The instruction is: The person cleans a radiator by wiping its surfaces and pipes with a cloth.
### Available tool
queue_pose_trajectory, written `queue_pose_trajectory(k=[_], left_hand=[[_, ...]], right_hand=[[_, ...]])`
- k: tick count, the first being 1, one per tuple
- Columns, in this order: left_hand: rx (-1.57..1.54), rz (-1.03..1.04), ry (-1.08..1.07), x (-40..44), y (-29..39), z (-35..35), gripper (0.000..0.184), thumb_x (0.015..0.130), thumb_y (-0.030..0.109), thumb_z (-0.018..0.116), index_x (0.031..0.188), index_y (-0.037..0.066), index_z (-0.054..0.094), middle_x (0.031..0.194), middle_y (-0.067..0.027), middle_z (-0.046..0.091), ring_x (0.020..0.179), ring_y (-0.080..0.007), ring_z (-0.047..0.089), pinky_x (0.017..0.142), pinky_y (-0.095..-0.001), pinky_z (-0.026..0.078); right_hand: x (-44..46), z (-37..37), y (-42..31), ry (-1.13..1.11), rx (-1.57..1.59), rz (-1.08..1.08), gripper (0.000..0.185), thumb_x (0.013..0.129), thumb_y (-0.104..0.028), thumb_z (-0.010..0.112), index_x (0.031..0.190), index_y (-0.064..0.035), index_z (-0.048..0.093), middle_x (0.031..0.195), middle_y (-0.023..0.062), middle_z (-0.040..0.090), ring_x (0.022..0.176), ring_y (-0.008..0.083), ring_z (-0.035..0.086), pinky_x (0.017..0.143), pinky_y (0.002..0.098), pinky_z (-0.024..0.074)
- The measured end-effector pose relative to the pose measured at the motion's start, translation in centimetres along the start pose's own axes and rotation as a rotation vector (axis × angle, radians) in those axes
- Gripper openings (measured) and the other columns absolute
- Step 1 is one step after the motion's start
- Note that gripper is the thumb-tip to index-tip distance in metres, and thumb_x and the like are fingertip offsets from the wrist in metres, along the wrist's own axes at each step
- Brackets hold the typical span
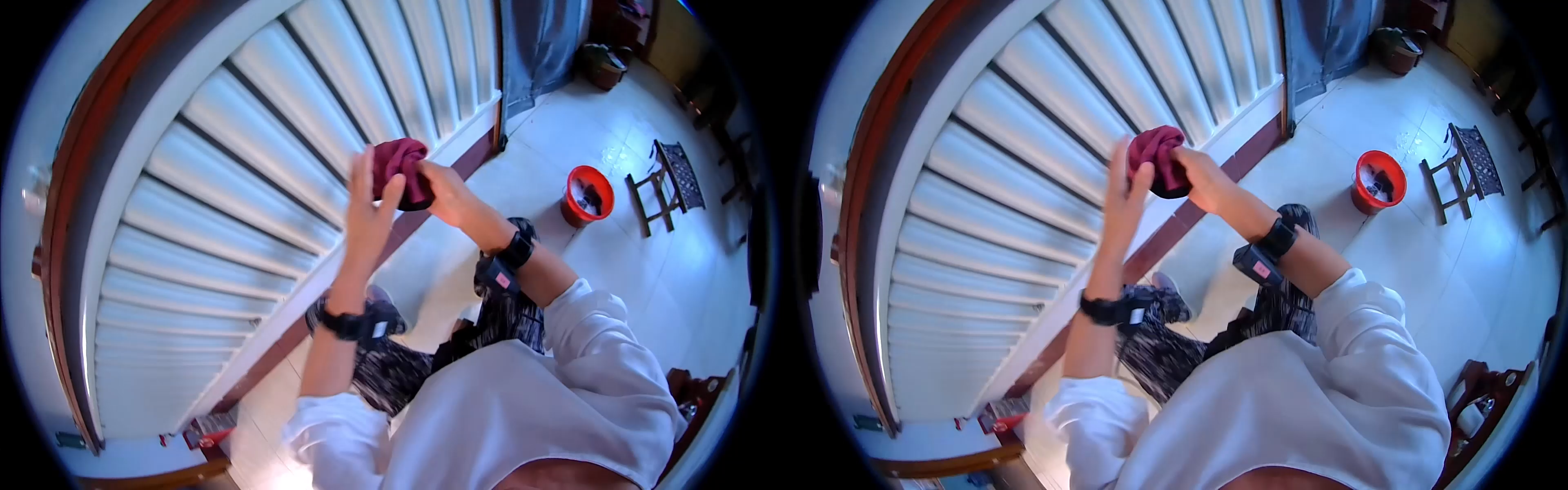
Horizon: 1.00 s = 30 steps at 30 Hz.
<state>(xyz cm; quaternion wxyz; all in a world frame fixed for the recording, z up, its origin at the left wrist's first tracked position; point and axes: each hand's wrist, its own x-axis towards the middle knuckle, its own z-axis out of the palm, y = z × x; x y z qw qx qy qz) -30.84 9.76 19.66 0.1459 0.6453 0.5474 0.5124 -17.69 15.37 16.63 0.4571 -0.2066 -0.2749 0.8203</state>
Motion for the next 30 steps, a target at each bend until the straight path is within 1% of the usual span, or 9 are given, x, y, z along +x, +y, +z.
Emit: queue_pose_trajectory(k=[3,5,6,12,15,19,24,27,30], left_hand=[[-0.570,-0.391,0.142,-3.5,-2.3,2.0,0.062,0.088,0.034,0.061,0.135,0.002,0.037,0.126,-0.0102,0.049,0.115,-0.0191,0.047,0.097,-0.0284,0.036],[-0.876,-0.558,0.247,-5.5,-5.4,2.0,0.046,0.091,0.031,0.057,0.128,0.006,0.046,0.115,-0.0067,0.058,0.105,-0.0181,0.055,0.089,-0.0335,0.046],[-1.080,-0.618,0.232,-6.5,-6.9,1.6,0.047,0.090,0.034,0.056,0.127,0.007,0.047,0.117,-0.0074,0.057,0.107,-0.0198,0.055,0.090,-0.0353,0.046],[-1.623,-0.776,0.135,-9.5,-4.5,4.0,0.053,0.089,0.044,0.052,0.129,0.010,0.045,0.129,-0.0061,0.051,0.120,-0.0229,0.046,0.105,-0.0420,0.032],[-1.692,-0.801,0.143,-9.3,-2.6,5.8,0.057,0.089,0.046,0.051,0.132,0.010,0.040,0.134,-0.0071,0.046,0.123,-0.0250,0.042,0.105,-0.0441,0.030],[-1.545,-0.839,0.124,-10.6,-5.0,6.2,0.064,0.089,0.049,0.048,0.137,0.010,0.033,0.138,-0.0100,0.039,0.126,-0.0283,0.038,0.104,-0.0495,0.031],[-1.269,-0.713,0.162,-10.2,-7.9,5.1,0.062,0.092,0.055,0.039,0.135,0.010,0.036,0.131,-0.0086,0.046,0.123,-0.0260,0.042,0.101,-0.0470,0.035],[-0.571,-0.614,0.004,-5.1,-3.1,6.1,0.066,0.095,0.053,0.031,0.139,0.004,0.031,0.137,-0.0128,0.039,0.123,-0.0260,0.042,0.103,-0.0373,0.032],[0.021,-0.117,-0.448,-1.5,-3.4,6.3,0.060,0.094,0.044,0.040,0.136,0.001,0.037,0.140,-0.0229,0.032,0.132,-0.0359,0.027,0.108,-0.0387,0.020]], right_hand=[[-1.7,1.2,1.9,-0.157,-0.198,0.160,0.026,0.091,-0.019,0.047,0.108,-0.0007,0.055,0.100,0.0061,0.060,0.092,0.0164,0.057,0.080,0.0315,0.0464],[-0.1,-1.9,0.9,-0.560,-0.255,0.123,0.033,0.094,-0.025,0.045,0.112,0.0015,0.051,0.112,0.0114,0.058,0.102,0.0199,0.055,0.087,0.0336,0.0446],[0.4,-1.3,0.6,-0.212,-0.051,0.216,0.045,0.096,-0.033,0.038,0.121,0.0038,0.045,0.128,0.0172,0.049,0.115,0.0259,0.050,0.095,0.0389,0.0415],[0.4,2.2,-0.9,-0.359,0.680,-0.032,0.068,0.096,-0.052,0.024,0.129,0.0050,0.042,0.130,0.0214,0.048,0.121,0.0306,0.046,0.100,0.0439,0.0379],[0.4,1.9,1.4,-0.235,0.232,-0.129,0.074,0.094,-0.056,0.022,0.124,0.0062,0.046,0.123,0.0214,0.053,0.116,0.0309,0.050,0.100,0.0415,0.0383],[-1.1,-0.4,4.1,-0.355,-0.995,-0.467,0.028,0.091,-0.016,0.042,0.100,-0.0016,0.064,0.105,0.0130,0.064,0.101,0.0190,0.058,0.090,0.0284,0.0419],[-0.8,-5.3,7.2,-0.013,-1.466,-0.841,0.037,0.087,-0.036,0.055,0.111,-0.0085,0.059,0.123,0.0112,0.053,0.119,0.0336,0.044,0.100,0.0411,0.0340],[-0.1,-6.0,7.4,0.047,-0.252,-0.026,0.044,0.092,-0.046,0.046,0.117,-0.0108,0.055,0.122,0.0065,0.054,0.118,0.0261,0.047,0.095,0.0403,0.0405],[-1.6,-5.2,1.8,-0.043,0.323,0.024,0.039,0.094,-0.043,0.043,0.114,-0.0118,0.055,0.108,0.0035,0.060,0.099,0.0179,0.057,0.087,0.0350,0.0461]])
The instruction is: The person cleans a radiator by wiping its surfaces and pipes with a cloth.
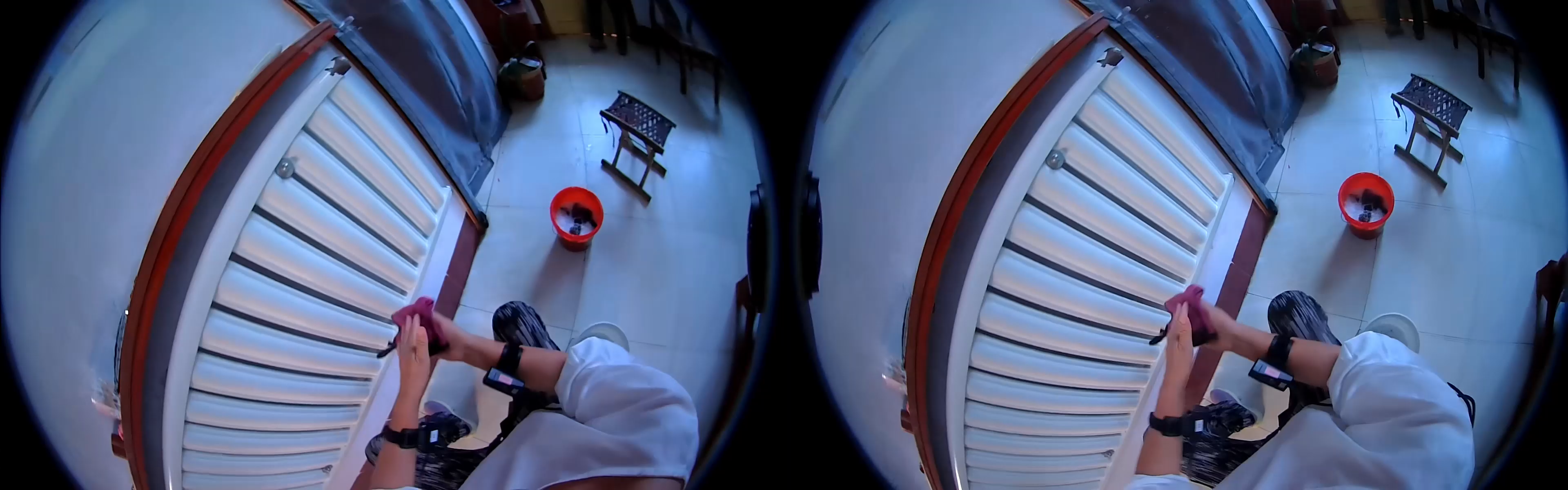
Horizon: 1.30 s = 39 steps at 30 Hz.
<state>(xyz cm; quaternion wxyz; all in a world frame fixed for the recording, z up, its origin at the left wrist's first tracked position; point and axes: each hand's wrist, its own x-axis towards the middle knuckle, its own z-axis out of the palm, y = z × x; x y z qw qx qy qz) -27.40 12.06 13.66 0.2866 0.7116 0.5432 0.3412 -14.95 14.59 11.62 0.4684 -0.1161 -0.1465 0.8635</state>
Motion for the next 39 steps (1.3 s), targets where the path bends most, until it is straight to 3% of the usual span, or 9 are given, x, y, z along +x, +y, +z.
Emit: queue_pose_trajectory(k=[2,4,8,11,15,17,23,31,39], left_hand=[[0.447,0.212,0.082,1.7,3.8,-3.4,0.057,0.089,0.036,0.053,0.134,0.004,0.040,0.142,-0.0237,0.028,0.134,-0.0381,0.023,0.108,-0.0463,0.017],[0.998,0.486,0.369,4.9,10.4,-12.7,0.069,0.077,0.024,0.070,0.136,0.007,0.038,0.143,-0.0224,0.028,0.135,-0.0385,0.023,0.105,-0.0560,0.015],[1.760,0.449,0.718,8.9,15.2,-24.0,0.069,0.078,0.030,0.068,0.137,0.011,0.036,0.140,-0.0117,0.037,0.128,-0.0279,0.036,0.102,-0.0460,0.033],[1.649,0.167,0.491,9.6,17.4,-27.2,0.065,0.079,0.033,0.067,0.134,0.010,0.039,0.131,-0.0133,0.047,0.118,-0.0305,0.047,0.095,-0.0404,0.042],[1.510,0.243,0.437,10.9,18.3,-27.3,0.063,0.079,0.033,0.067,0.131,0.009,0.041,0.119,-0.0148,0.056,0.107,-0.0320,0.056,0.088,-0.0381,0.047],[1.377,0.008,0.472,11.2,18.9,-26.3,0.062,0.078,0.030,0.068,0.131,0.010,0.041,0.116,-0.0165,0.057,0.101,-0.0328,0.060,0.087,-0.0399,0.047],[1.470,-0.004,0.528,11.3,17.2,-27.3,0.059,0.080,0.028,0.066,0.131,0.013,0.041,0.119,-0.0155,0.057,0.102,-0.0329,0.060,0.087,-0.0401,0.048],[1.518,0.021,0.569,11.5,16.4,-27.9,0.056,0.084,0.038,0.061,0.132,0.014,0.042,0.121,-0.0144,0.056,0.105,-0.0316,0.059,0.090,-0.0437,0.048],[1.574,0.044,0.591,11.6,16.9,-27.1,0.055,0.085,0.043,0.058,0.130,0.015,0.044,0.120,-0.0123,0.057,0.104,-0.0304,0.059,0.089,-0.0440,0.048]], right_hand=[[3.4,-3.0,-1.6,-0.085,0.236,-0.117,0.035,0.095,-0.040,0.042,0.111,-0.0109,0.056,0.100,0.0026,0.063,0.088,0.0145,0.061,0.081,0.0304,0.0487],[5.2,-2.8,-9.7,0.189,0.010,-0.296,0.038,0.097,-0.041,0.038,0.105,-0.0091,0.056,0.091,0.0022,0.062,0.081,0.0127,0.061,0.073,0.0277,0.0491],[11.1,-1.8,-21.3,0.344,-0.491,-0.529,0.040,0.092,-0.046,0.043,0.104,-0.0100,0.057,0.085,0.0048,0.060,0.073,0.0122,0.057,0.061,0.0263,0.0446],[13.9,3.0,-27.6,0.474,-0.765,-0.671,0.037,0.091,-0.039,0.050,0.117,-0.0122,0.056,0.099,0.0056,0.061,0.082,0.0131,0.058,0.062,0.0220,0.0442],[18.3,6.3,-32.2,0.540,-1.022,-0.787,0.043,0.088,-0.038,0.055,0.124,-0.0140,0.053,0.115,0.0096,0.059,0.102,0.0217,0.056,0.077,0.0271,0.0483],[20.1,7.6,-33.4,0.572,-1.109,-0.870,0.044,0.087,-0.039,0.057,0.123,-0.0147,0.054,0.114,0.0105,0.060,0.099,0.0236,0.059,0.077,0.0299,0.0491],[23.9,12.5,-38.5,0.618,-1.228,-1.227,0.042,0.084,-0.037,0.061,0.120,-0.0146,0.058,0.110,0.0119,0.063,0.095,0.0239,0.063,0.078,0.0281,0.0503],[24.3,-5.4,-33.3,0.466,-1.113,-0.851,0.035,0.083,-0.031,0.061,0.113,-0.0143,0.061,0.099,0.0097,0.066,0.084,0.0225,0.064,0.072,0.0316,0.0519],[23.8,-19.3,-23.8,1.155,-1.311,-0.746,0.027,0.074,-0.026,0.058,0.096,-0.0110,0.067,0.092,0.0173,0.066,0.086,0.0325,0.063,0.076,0.0399,0.0489]])
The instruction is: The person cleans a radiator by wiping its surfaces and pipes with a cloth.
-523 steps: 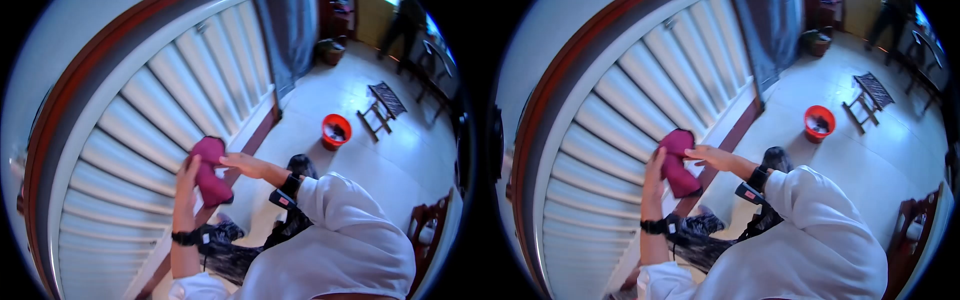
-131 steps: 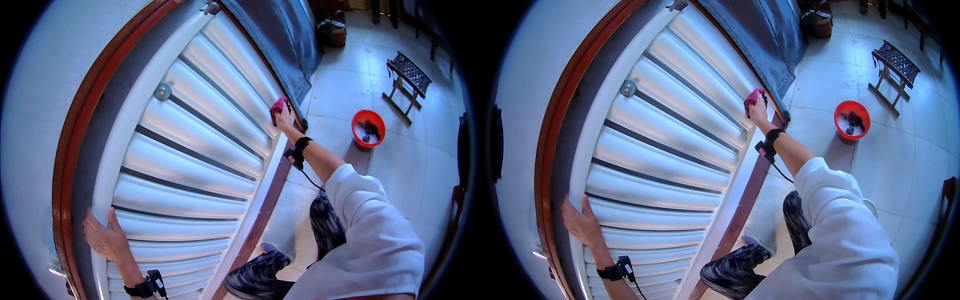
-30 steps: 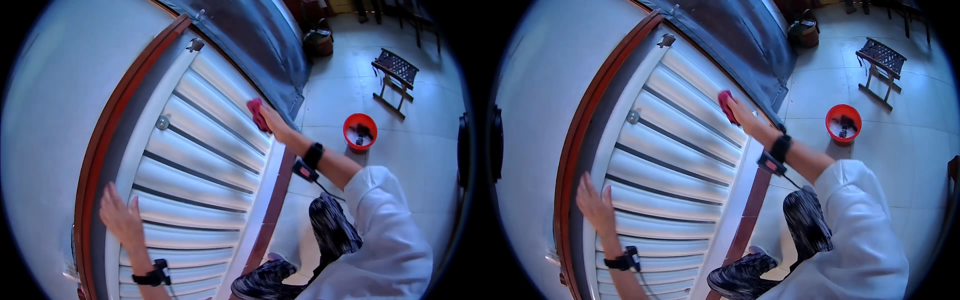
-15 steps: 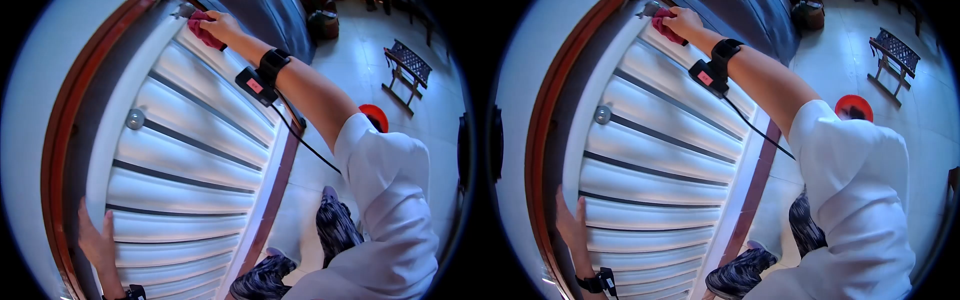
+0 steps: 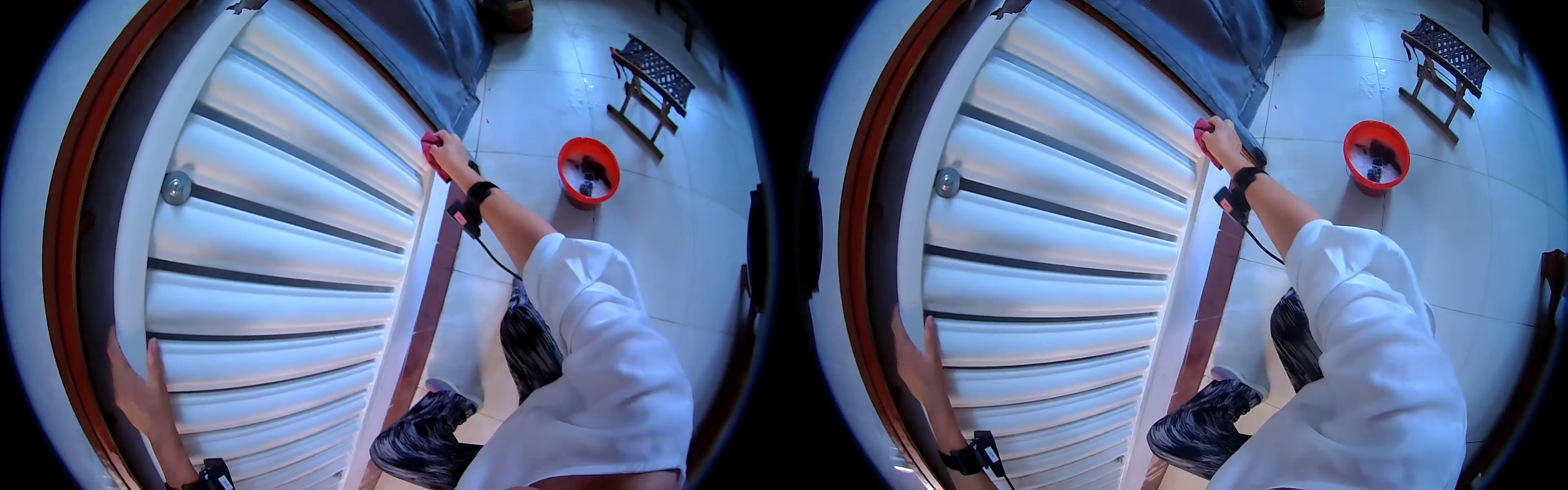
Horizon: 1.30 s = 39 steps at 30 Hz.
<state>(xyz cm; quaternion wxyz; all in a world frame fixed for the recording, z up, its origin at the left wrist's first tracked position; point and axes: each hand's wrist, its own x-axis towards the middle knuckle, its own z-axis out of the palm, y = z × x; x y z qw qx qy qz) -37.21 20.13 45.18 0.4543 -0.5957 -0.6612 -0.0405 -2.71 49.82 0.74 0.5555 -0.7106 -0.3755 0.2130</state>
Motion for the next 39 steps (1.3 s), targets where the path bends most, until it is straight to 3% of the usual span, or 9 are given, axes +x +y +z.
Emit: queue_pose_trajectory(k=[4,8,12,18,21,24,30,35,39], left_hand=[[-0.002,0.031,0.013,0.0,-0.1,-0.1,0.055,0.085,0.043,0.058,0.130,0.015,0.044,0.119,-0.0122,0.058,0.105,-0.0305,0.059,0.088,-0.0439,0.049],[0.008,-0.031,-0.024,0.0,-0.1,0.4,0.054,0.086,0.042,0.058,0.131,0.015,0.043,0.122,-0.0122,0.056,0.108,-0.0311,0.057,0.090,-0.0435,0.048],[0.028,-0.039,-0.007,0.0,-0.7,0.6,0.055,0.086,0.042,0.057,0.132,0.016,0.042,0.125,-0.0120,0.054,0.110,-0.0317,0.056,0.092,-0.0438,0.046],[0.061,-0.041,-0.004,0.0,-1.2,0.9,0.057,0.086,0.044,0.057,0.133,0.015,0.041,0.125,-0.0126,0.054,0.110,-0.0304,0.056,0.094,-0.0424,0.045],[0.010,-0.014,0.008,0.2,-1.1,1.0,0.057,0.086,0.046,0.056,0.132,0.016,0.042,0.124,-0.0126,0.054,0.110,-0.0305,0.056,0.094,-0.0442,0.045],[0.051,-0.007,0.017,0.1,-1.5,0.9,0.057,0.086,0.048,0.054,0.132,0.016,0.041,0.124,-0.0123,0.054,0.110,-0.0312,0.056,0.094,-0.0466,0.045],[0.053,-0.076,-0.004,0.0,-1.7,1.3,0.058,0.086,0.050,0.052,0.133,0.018,0.040,0.126,-0.0120,0.053,0.112,-0.0320,0.054,0.094,-0.0474,0.044],[0.080,-0.082,-0.007,0.0,-2.2,1.6,0.058,0.087,0.050,0.051,0.134,0.019,0.039,0.128,-0.0118,0.051,0.114,-0.0315,0.052,0.096,-0.0465,0.042],[0.076,-0.066,0.008,0.1,-2.4,1.7,0.058,0.087,0.050,0.050,0.134,0.018,0.040,0.129,-0.0115,0.051,0.115,-0.0309,0.052,0.098,-0.0436,0.041]], right_hand=[[2.3,-3.0,-6.6,-0.212,0.150,-0.091,0.032,0.076,-0.029,0.058,0.101,-0.0091,0.064,0.096,0.0159,0.065,0.088,0.0327,0.063,0.076,0.0397,0.0496],[4.5,-5.7,-17.7,-0.030,0.258,-0.432,0.037,0.075,-0.032,0.065,0.107,-0.0124,0.064,0.102,0.0125,0.064,0.092,0.0313,0.061,0.078,0.0388,0.0496],[5.8,-5.2,-17.7,0.000,0.163,-0.530,0.037,0.076,-0.032,0.063,0.108,-0.0144,0.064,0.107,0.0103,0.062,0.097,0.0307,0.059,0.080,0.0387,0.0487],[1.0,-1.6,0.1,-0.137,-0.102,-0.246,0.024,0.075,-0.020,0.060,0.097,-0.0128,0.065,0.103,0.0103,0.059,0.096,0.0315,0.058,0.078,0.0412,0.0478],[0.1,-0.1,0.1,0.033,-0.181,-0.185,0.025,0.076,-0.021,0.060,0.099,-0.0141,0.065,0.102,0.0100,0.059,0.095,0.0303,0.059,0.078,0.0401,0.0477],[1.1,-2.5,-3.5,-0.102,-0.041,-0.236,0.027,0.077,-0.022,0.061,0.103,-0.0155,0.064,0.102,0.0098,0.060,0.096,0.0300,0.059,0.080,0.0391,0.0475],[5.0,-4.8,-16.6,0.141,0.126,-0.765,0.032,0.086,-0.025,0.061,0.115,-0.0117,0.061,0.108,0.0114,0.061,0.095,0.0283,0.060,0.080,0.0309,0.0510],[3.0,-2.3,-10.6,0.036,0.341,-0.410,0.030,0.079,-0.026,0.063,0.106,-0.0119,0.065,0.106,0.0111,0.062,0.101,0.0297,0.056,0.086,0.0360,0.0460],[-1.7,0.9,0.8,0.135,0.064,-0.224,0.022,0.077,-0.020,0.061,0.096,-0.0098,0.065,0.103,0.0102,0.057,0.101,0.0292,0.054,0.085,0.0384,0.0449]])
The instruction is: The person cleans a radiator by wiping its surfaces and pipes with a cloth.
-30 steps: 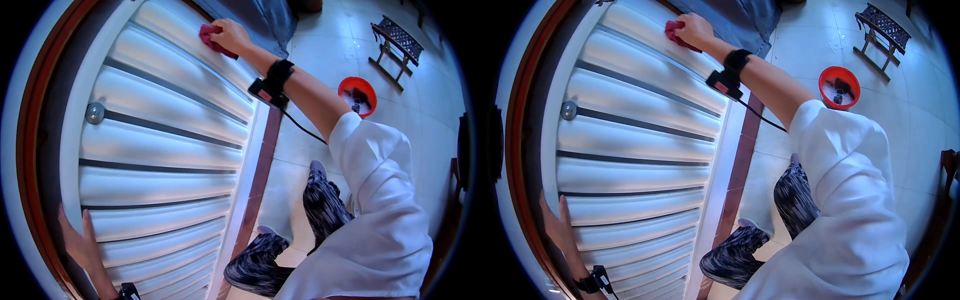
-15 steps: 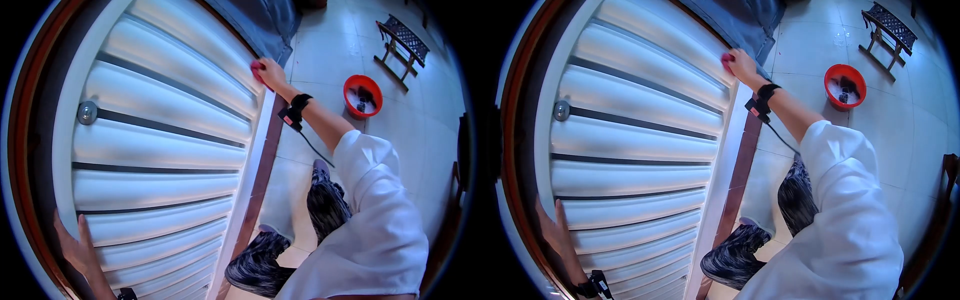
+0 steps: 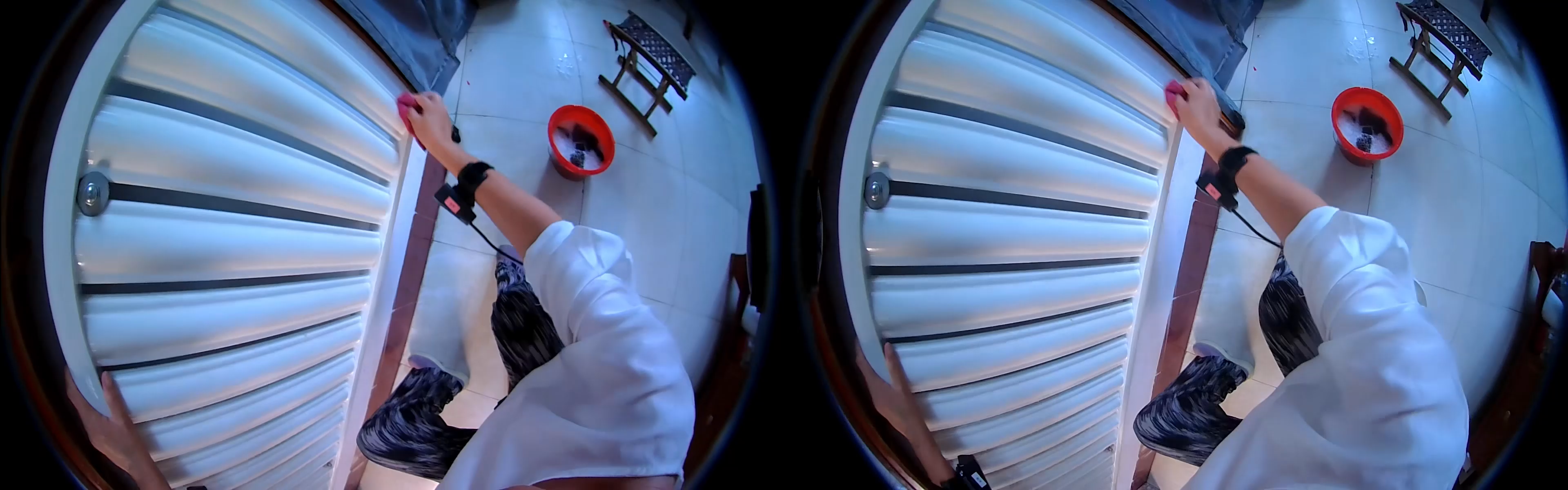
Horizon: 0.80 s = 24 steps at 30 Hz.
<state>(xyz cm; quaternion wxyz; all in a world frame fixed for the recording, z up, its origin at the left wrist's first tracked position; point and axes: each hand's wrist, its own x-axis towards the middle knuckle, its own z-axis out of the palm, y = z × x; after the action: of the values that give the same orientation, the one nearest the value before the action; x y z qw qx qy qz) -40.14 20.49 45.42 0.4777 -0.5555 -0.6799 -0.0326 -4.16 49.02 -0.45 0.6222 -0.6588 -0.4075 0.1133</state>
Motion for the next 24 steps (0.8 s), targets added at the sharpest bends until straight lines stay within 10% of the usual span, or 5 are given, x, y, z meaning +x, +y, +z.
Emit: queue_pose_trajectory(k=[4,9,13,24], left_hand=[[-0.024,0.020,-0.011,0.1,0.3,-0.2,0.057,0.089,0.048,0.049,0.135,0.015,0.039,0.128,-0.0136,0.051,0.114,-0.0322,0.052,0.097,-0.0439,0.042],[-0.010,0.055,0.001,0.1,0.3,0.0,0.059,0.086,0.053,0.051,0.133,0.018,0.041,0.127,-0.0103,0.053,0.112,-0.0300,0.055,0.093,-0.0433,0.045],[0.010,0.085,0.032,0.1,0.0,0.2,0.061,0.085,0.057,0.049,0.132,0.019,0.041,0.125,-0.0107,0.054,0.109,-0.0310,0.057,0.088,-0.0483,0.048],[-0.016,0.086,0.058,0.0,0.4,0.3,0.060,0.085,0.056,0.049,0.132,0.018,0.042,0.122,-0.0111,0.056,0.106,-0.0311,0.059,0.087,-0.0484,0.049]], right_hand=[[-4.7,-2.3,-1.5,-0.006,-0.132,0.002,0.020,0.075,-0.019,0.063,0.093,-0.0099,0.066,0.101,0.0103,0.057,0.098,0.0286,0.056,0.083,0.0387,0.0464],[-4.0,-6.3,-1.5,-0.683,-0.072,-0.106,0.023,0.074,-0.027,0.067,0.092,-0.0125,0.069,0.094,0.0135,0.059,0.090,0.0296,0.059,0.075,0.0387,0.0476],[-1.0,-5.1,-1.1,-0.263,-0.113,-0.129,0.024,0.075,-0.027,0.066,0.094,-0.0109,0.069,0.096,0.0144,0.059,0.088,0.0312,0.059,0.075,0.0400,0.0477],[-1.5,-5.9,-3.1,-0.529,-0.080,-0.183,0.021,0.076,-0.017,0.064,0.095,-0.0092,0.068,0.100,0.0120,0.059,0.090,0.0313,0.059,0.077,0.0376,0.0477]])
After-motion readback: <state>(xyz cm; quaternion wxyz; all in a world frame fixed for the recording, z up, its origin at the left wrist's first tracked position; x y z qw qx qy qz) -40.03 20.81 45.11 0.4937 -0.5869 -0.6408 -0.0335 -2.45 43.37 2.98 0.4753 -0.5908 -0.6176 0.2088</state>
